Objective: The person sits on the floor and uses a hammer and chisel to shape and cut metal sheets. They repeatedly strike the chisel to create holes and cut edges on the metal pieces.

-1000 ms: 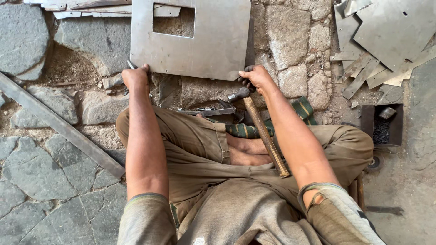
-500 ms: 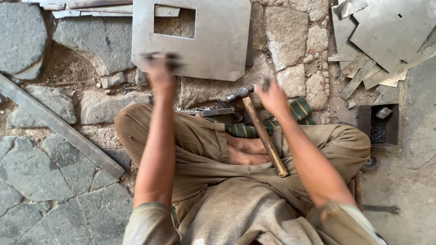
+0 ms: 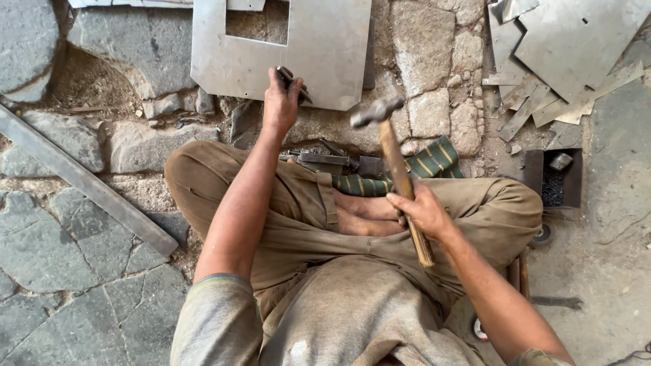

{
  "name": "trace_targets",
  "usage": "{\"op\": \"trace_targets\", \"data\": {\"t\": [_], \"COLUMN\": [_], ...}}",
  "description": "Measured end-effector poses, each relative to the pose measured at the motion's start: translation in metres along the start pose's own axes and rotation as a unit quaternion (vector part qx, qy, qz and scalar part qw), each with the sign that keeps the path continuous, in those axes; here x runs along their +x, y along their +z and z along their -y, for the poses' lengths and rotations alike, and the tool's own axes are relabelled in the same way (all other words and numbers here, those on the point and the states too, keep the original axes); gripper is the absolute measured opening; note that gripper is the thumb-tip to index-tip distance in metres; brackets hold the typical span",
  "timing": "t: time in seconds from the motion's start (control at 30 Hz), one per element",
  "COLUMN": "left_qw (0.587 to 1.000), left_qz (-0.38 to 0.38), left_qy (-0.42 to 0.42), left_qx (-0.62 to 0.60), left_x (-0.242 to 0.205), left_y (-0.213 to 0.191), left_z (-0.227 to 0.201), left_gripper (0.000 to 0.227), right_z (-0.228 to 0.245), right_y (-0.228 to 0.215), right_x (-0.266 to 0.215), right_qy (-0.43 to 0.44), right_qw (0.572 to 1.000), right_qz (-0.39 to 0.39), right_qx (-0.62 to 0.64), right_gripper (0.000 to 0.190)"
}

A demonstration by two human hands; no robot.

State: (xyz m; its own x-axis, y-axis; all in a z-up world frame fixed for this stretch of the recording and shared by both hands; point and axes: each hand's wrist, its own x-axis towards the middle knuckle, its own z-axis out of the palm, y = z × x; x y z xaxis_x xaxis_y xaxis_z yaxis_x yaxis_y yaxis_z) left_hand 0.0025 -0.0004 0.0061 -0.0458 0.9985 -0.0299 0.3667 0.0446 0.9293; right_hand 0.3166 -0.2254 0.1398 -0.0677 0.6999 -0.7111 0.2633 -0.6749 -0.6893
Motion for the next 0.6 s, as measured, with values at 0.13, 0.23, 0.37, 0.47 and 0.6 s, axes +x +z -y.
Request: {"op": "trace_targets", "data": {"t": [0.13, 0.23, 0.37, 0.47, 0.6], "left_qw": [0.998, 0.973, 0.958, 0.958, 0.96], "left_qz": [0.041, 0.091, 0.133, 0.134, 0.128], "left_qy": [0.042, 0.178, 0.229, 0.236, 0.231], "left_qx": [-0.008, 0.111, 0.108, 0.094, 0.094], "left_x": [-0.001, -0.005, -0.005, -0.007, -0.01], "left_y": [-0.006, -0.015, -0.019, -0.023, -0.029], "left_z": [-0.029, -0.044, -0.053, -0.052, -0.053], "left_gripper": [0.031, 0.029, 0.021, 0.02, 0.017], "right_z": [0.057, 0.111, 0.147, 0.12, 0.056], "right_y": [-0.001, -0.015, -0.024, 0.013, 0.016], "right_x": [-0.026, -0.063, -0.078, -0.01, 0.033], "right_qy": [-0.171, -0.398, -0.581, -0.573, -0.127], "right_qw": [0.982, 0.889, 0.761, 0.812, 0.929], "right_qz": [-0.041, 0.006, 0.041, -0.112, -0.077], "right_qx": [0.064, 0.225, 0.286, 0.022, -0.338], "right_gripper": [0.034, 0.027, 0.05, 0.049, 0.052]}}
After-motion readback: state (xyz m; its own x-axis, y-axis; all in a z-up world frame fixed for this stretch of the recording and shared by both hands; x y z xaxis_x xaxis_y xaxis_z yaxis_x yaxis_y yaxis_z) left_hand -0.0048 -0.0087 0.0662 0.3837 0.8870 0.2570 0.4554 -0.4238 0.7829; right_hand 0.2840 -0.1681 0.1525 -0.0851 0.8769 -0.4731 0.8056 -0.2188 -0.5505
